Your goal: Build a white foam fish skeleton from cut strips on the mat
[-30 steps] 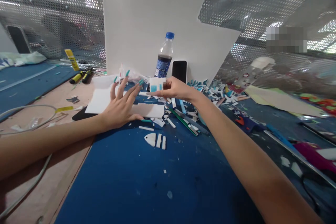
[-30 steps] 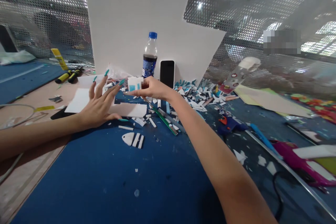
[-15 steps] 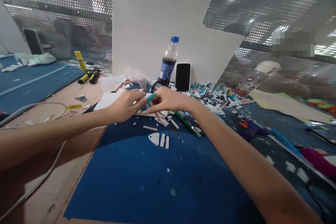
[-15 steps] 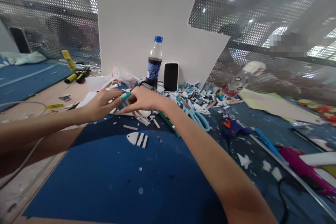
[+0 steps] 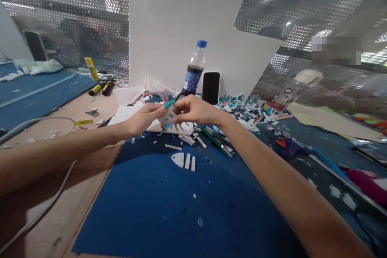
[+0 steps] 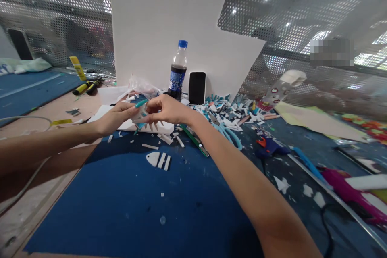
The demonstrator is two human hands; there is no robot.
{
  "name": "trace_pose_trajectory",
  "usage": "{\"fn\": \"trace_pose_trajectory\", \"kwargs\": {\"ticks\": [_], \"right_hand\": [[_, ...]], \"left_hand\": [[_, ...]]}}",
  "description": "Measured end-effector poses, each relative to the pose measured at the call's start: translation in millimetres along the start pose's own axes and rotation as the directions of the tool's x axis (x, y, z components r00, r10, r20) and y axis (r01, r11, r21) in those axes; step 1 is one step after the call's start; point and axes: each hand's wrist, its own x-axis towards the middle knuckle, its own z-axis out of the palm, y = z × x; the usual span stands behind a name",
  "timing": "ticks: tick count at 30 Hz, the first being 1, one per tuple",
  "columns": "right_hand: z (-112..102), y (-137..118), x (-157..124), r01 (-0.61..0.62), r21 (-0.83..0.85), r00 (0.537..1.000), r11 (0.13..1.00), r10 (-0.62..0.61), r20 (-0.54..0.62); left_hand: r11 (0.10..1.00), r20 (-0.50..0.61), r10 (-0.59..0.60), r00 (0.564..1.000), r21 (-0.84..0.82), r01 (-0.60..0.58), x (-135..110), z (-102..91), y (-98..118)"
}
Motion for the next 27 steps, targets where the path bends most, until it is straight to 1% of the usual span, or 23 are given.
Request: {"fn": "trace_pose_trajectory", "kwargs": {"ticks": [6, 11, 15, 18, 20, 22, 24, 27], "right_hand": [[0.0, 3.7, 1.8, 0.01, 0.132, 1.0, 0.991, -0.011, 0.009], [-1.3, 9.0, 1.7, 0.007, 0.233, 1.0, 0.972, -0.012, 0.02], [-0.9, 15.5, 2.8, 0.022, 0.338, 0.997, 0.941, -0.044, 0.06], [1.3, 20.5, 4.6, 0.055, 0.41, 0.995, 0.911, -0.085, 0.056], [2.3, 22.6, 5.3, 0.081, 0.443, 0.993, 0.893, -0.109, 0.038], [1.7, 23.2, 5.1, 0.096, 0.452, 0.993, 0.887, -0.114, 0.013], [-0.5, 22.3, 3.9, 0.101, 0.435, 0.995, 0.895, -0.1, -0.025], [-4.6, 19.8, 1.7, 0.084, 0.387, 0.994, 0.918, -0.051, -0.096]], "left_hand": [[0.976, -0.029, -0.107, 0.994, -0.192, 0.1, 0.6, 2.2, -4.3], [0.923, 0.041, -0.191, 0.981, -0.331, 0.193, -1.7, 5.7, -1.6], [0.882, 0.126, -0.245, 0.961, -0.383, 0.275, -4.6, 8.4, 5.7], [0.871, 0.172, -0.277, 0.945, -0.371, 0.323, -6.6, 7.9, 9.9], [0.877, 0.167, -0.287, 0.943, -0.351, 0.329, -6.9, 6.3, 10.1], [0.894, 0.134, -0.286, 0.949, -0.318, 0.314, -5.1, 3.5, 6.8], [0.922, 0.078, -0.275, 0.958, -0.263, 0.285, -1.0, -0.3, -0.6], [0.966, -0.035, -0.232, 0.972, -0.125, 0.226, 8.1, -7.2, -17.3]]}}
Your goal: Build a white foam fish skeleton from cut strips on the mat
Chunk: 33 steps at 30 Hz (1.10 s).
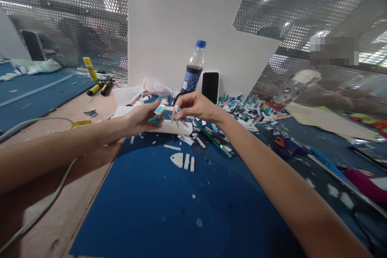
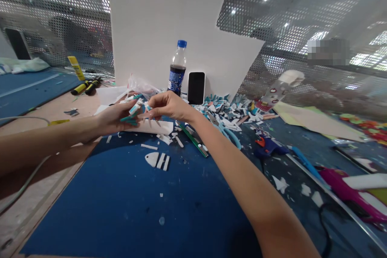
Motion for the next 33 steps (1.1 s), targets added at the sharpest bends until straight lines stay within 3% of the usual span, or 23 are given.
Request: {"fn": "trace_pose_trajectory", "kwargs": {"ticks": [2, 5, 9, 12, 17, 21, 28, 31, 33], "right_hand": [[-1.3, -1.2, -0.4, -0.018, -0.056, 0.998, 0.998, 0.015, -0.058], [-1.8, 0.8, 0.7, -0.033, -0.118, 0.992, 0.992, 0.018, -0.122], [0.7, 5.5, 3.6, -0.029, -0.112, 0.982, 0.993, 0.008, -0.187], [5.8, 5.4, 5.0, -0.041, -0.162, 0.983, 0.986, 0.011, -0.182], [16.5, 1.5, 5.7, -0.069, -0.192, 0.992, 0.979, 0.048, -0.113], [17.7, 3.6, 6.0, -0.063, -0.208, 0.99, 0.976, 0.035, -0.138], [16.7, 12.9, 9.1, 0.084, -0.242, 0.977, 0.967, -0.127, -0.17], [14.3, 11.6, 8.7, -0.044, -0.393, 0.964, 0.919, -0.064, -0.258], [9.8, 9.7, 7.2, -0.212, -0.555, 0.932, 0.804, -0.006, -0.363]], "left_hand": [[0.99, -0.062, 0.068, 0.996, 0.124, -0.059, 7.6, -5.9, -7.9], [0.935, -0.063, 0.182, 0.981, 0.321, -0.153, 11.2, -12.8, -10.8], [0.799, -0.063, 0.333, 0.941, 0.549, -0.246, 2.1, -12.5, 2.3], [0.729, -0.027, 0.376, 0.926, 0.625, -0.278, -6.0, -5.5, 14.4], [0.698, 0.064, 0.387, 0.92, 0.632, -0.337, -11.8, 4.3, 25.5], [0.715, 0.022, 0.414, 0.91, 0.61, -0.341, -13.5, 5.4, 26.2], [0.802, -0.055, 0.373, 0.926, 0.521, -0.292, -13.7, 5.6, 17.3], [0.823, -0.079, 0.353, 0.932, 0.499, -0.269, -12.9, 5.5, 15.4], [0.831, -0.092, 0.344, 0.934, 0.494, -0.257, -13.2, 6.0, 16.2]]}}
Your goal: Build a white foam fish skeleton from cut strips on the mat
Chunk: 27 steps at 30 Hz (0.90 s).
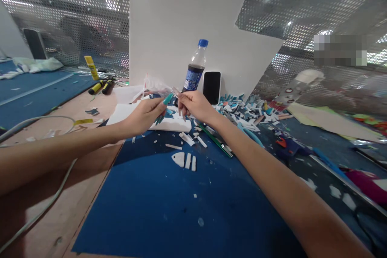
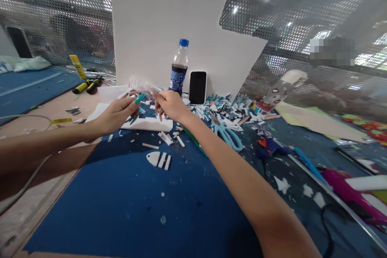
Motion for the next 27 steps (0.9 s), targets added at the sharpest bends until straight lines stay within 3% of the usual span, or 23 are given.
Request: {"fn": "trace_pose_trajectory", "kwargs": {"ticks": [3, 7, 9, 12, 15, 21, 27], "right_hand": [[-7.0, 2.6, 0.6, -0.083, -0.204, 0.992, 0.975, 0.062, -0.109], [-4.0, -2.0, 0.5, -0.063, -0.206, 0.992, 0.976, 0.039, -0.117], [3.2, -9.2, -0.8, -0.03, -0.117, 0.999, 0.993, 0.028, -0.022], [15.7, -20.7, -3.2, -0.022, 0.209, 0.991, 0.978, -0.006, 0.133], [24.2, -26.1, -4.2, -0.04, 0.457, 0.991, 0.888, -0.023, 0.133], [29.0, -21.4, -4.4, -0.036, 0.624, 0.999, 0.781, 0.031, 0.02], [19.4, -19.7, -6.2, 0.042, 0.655, 0.989, 0.755, -0.124, 0.08]], "left_hand": [[1.0, -0.025, -0.014, 1.0, -0.008, 0.013, -0.9, 0.3, 3.3], [0.999, -0.083, -0.04, 0.996, -0.038, 0.037, -2.9, 1.5, 5.4], [0.997, -0.11, -0.052, 0.993, -0.058, 0.046, -3.8, 2.2, 4.6], [0.995, -0.14, -0.06, 0.988, -0.087, 0.048, -4.9, 2.8, 2.8], [0.992, -0.151, -0.066, 0.986, -0.117, 0.049, -5.3, 3.5, 2.7], [0.974, -0.157, -0.092, 0.983, -0.218, 0.056, -1.7, 6.6, 4.1], [0.959, -0.152, -0.098, 0.984, -0.277, 0.053, 2.2, 6.6, -0.1]]}}
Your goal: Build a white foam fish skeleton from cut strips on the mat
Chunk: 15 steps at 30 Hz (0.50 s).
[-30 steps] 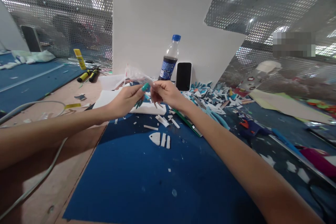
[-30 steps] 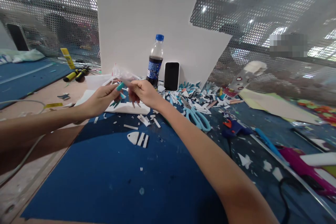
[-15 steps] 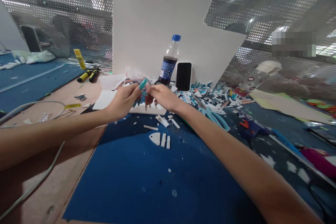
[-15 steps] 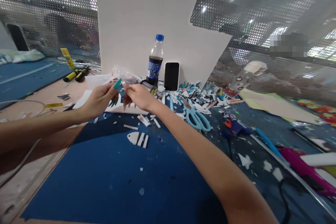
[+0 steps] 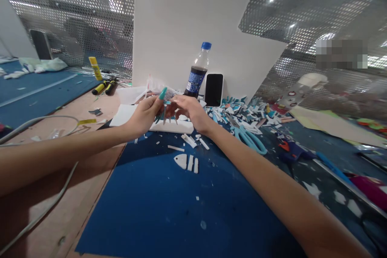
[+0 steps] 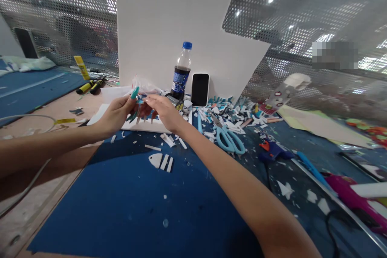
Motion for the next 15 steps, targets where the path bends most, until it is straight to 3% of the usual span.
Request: {"fn": "trace_pose_trajectory", "kwargs": {"ticks": [6, 15], "right_hand": [[-16.1, -7.5, -0.9, -0.087, -0.033, 0.992, 0.996, 0.09, 0.088], [-20.2, -9.8, -2.6, -0.07, -0.1, 0.993, 0.993, 0.079, 0.091]], "left_hand": [[1.0, 0.015, -0.002, 1.0, 0.012, 0.002, -0.6, -2.0, 1.3], [0.998, 0.007, -0.014, 1.0, 0.063, 0.014, -0.2, -2.1, 0.3]]}}
